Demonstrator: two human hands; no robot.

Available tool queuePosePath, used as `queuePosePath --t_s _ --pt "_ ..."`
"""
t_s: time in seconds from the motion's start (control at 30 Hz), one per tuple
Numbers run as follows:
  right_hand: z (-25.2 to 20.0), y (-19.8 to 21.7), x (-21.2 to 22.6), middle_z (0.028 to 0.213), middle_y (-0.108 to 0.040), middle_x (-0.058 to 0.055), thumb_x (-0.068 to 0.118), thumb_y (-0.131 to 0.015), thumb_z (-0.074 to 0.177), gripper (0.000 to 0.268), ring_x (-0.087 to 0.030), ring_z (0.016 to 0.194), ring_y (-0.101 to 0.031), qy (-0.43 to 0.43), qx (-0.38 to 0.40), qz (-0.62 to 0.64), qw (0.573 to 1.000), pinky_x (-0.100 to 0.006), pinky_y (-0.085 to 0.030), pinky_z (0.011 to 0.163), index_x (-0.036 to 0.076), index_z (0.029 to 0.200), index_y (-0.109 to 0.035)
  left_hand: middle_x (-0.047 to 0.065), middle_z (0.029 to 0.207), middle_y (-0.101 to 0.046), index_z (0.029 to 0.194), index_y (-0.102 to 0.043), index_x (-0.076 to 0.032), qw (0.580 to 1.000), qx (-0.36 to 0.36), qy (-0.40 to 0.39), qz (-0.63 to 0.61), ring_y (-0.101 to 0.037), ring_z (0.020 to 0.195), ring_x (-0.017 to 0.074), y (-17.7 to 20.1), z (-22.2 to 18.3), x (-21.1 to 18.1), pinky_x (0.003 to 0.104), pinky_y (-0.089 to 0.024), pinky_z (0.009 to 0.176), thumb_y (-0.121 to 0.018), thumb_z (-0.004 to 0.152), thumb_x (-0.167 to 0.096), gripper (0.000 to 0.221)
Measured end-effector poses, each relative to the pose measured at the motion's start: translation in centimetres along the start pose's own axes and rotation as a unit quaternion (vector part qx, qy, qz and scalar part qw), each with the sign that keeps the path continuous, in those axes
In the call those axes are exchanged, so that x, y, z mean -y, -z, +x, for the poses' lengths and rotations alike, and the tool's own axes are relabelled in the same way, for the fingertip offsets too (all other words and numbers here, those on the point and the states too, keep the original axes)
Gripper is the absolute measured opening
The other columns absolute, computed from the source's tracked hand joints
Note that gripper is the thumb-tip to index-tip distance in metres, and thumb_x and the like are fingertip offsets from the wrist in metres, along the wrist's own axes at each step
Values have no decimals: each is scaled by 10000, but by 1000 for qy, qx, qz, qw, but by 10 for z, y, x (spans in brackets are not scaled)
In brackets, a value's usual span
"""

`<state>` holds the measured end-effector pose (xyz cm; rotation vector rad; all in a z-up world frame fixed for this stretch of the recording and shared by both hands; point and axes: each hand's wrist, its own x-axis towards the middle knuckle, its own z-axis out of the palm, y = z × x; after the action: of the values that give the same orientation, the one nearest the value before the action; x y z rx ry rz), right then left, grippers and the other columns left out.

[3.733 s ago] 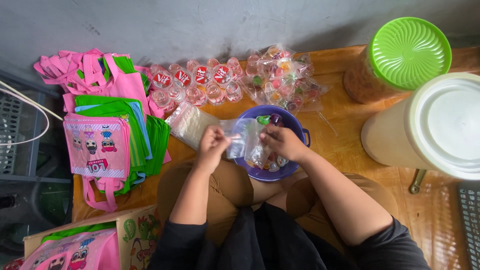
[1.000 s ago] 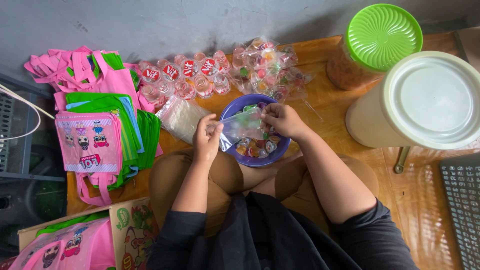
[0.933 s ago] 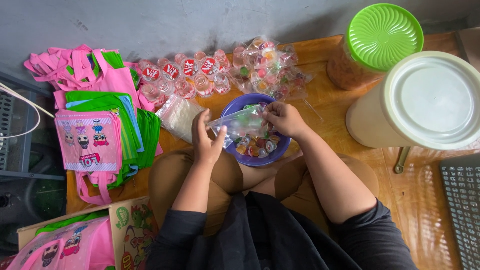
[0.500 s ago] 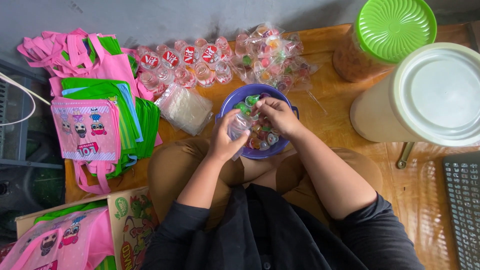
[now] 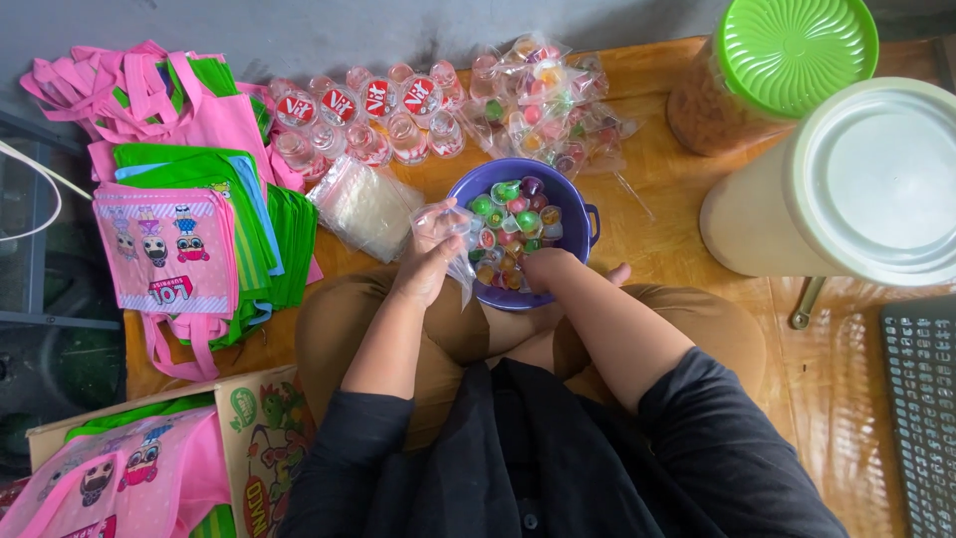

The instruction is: The person places individual small cups of jelly candies into clear plastic bags by hand.

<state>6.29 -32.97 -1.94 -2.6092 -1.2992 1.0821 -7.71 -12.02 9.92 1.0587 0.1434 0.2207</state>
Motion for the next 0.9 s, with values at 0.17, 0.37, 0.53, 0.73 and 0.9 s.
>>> queuePosePath --t_s 0.17,0.37,0.53,0.73,0.9 --pt "-47 75 38 1006 -760 -148 219 -703 846 234 -399 1009 -716 38 -160 111 980 -504 -565 908 173 1067 -762 112 1178 -641 1477 -494 -85 993 -1 -12 118 -600 1109 172 -10 0 0 352 -478 999 -880 839 -288 772" --pt "-140 169 116 1142 -716 -128 217 -643 1021 250 -369 1049 -671 190 -436 302 826 -482 -549 880 108 1241 -688 80 1135 -706 1414 -580 -79 982 21 -41 185 -598 1014 131 -13 2 26 318 -485 936 -1003 668 -251 875" --pt "-126 159 101 1136 -727 -178 266 -530 1080 309 -402 1059 -691 164 -398 344 834 -501 -553 889 85 1275 -687 145 1090 -697 1376 -603 -34 986 22 -10 167 -642 1040 239 -24 -2 -2 408 -496 974 -925 794 -283 710" --pt "-28 34 44 1074 -752 -193 223 -590 938 338 -431 1070 -687 36 -197 228 953 -547 -536 952 119 1237 -708 118 1147 -641 1381 -591 -114 987 -9 -11 160 -589 1158 230 -6 2 4 428 -458 1062 -835 888 -276 573" --pt "28 -47 44 1121 -751 42 465 -536 904 321 -287 1123 -703 -98 -6 7 995 -458 -580 915 437 1170 -714 93 1222 -567 1494 -438 -138 991 -25 -12 133 -549 1231 176 -3 2 4 392 -421 1132 -802 928 -297 692"
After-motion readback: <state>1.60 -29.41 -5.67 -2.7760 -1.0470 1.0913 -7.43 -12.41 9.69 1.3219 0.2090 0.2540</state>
